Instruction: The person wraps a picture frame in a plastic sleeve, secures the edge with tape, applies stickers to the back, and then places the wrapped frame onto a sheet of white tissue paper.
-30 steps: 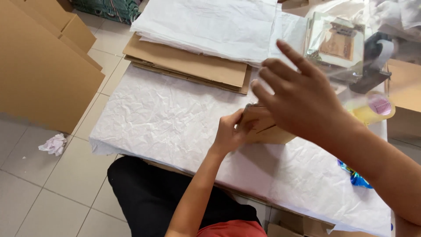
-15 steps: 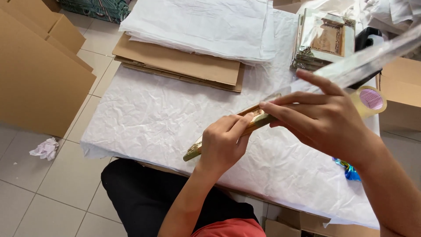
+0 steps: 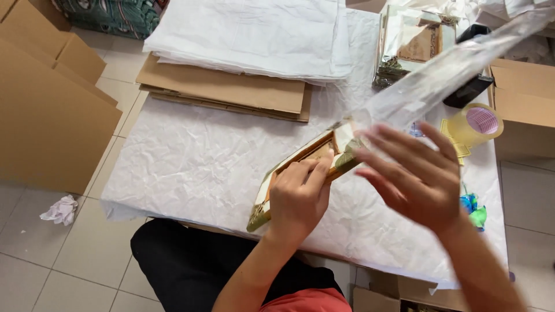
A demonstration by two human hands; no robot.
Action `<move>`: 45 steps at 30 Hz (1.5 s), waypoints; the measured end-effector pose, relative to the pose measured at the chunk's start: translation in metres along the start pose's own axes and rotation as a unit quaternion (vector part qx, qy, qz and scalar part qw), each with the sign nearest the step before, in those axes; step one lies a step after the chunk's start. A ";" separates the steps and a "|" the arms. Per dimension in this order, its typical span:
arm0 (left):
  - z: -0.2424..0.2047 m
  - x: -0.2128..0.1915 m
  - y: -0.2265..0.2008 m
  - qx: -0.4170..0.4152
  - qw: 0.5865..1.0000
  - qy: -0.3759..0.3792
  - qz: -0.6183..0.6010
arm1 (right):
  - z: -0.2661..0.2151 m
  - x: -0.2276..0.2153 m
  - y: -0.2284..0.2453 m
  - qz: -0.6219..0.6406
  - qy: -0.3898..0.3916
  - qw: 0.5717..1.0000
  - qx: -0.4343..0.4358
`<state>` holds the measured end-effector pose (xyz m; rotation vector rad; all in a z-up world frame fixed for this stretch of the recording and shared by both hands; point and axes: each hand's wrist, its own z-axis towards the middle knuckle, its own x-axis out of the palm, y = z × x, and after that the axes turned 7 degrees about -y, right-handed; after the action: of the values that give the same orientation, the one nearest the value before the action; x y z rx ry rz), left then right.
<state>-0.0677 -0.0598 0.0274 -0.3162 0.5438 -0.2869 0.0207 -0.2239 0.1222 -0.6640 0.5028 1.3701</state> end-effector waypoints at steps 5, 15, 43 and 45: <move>-0.011 0.012 -0.022 -0.010 0.995 0.022 0.098 | -0.044 0.052 0.070 -0.055 -0.261 0.831 0.488; -0.054 0.088 -0.035 -0.015 0.990 0.021 0.139 | -0.115 0.091 0.052 -0.146 -0.150 0.797 0.567; -0.104 0.118 -0.022 -0.057 0.974 0.182 -0.126 | -0.205 0.121 0.025 -0.140 -0.152 0.711 0.672; -0.107 0.120 -0.026 -0.057 0.974 0.169 -0.140 | -0.207 0.116 0.019 -0.096 -0.173 0.691 0.695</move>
<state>-0.0328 -0.1485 -0.1046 -0.4606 0.8543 -0.5896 0.0293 -0.2822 -0.1082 0.7822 0.9347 0.5438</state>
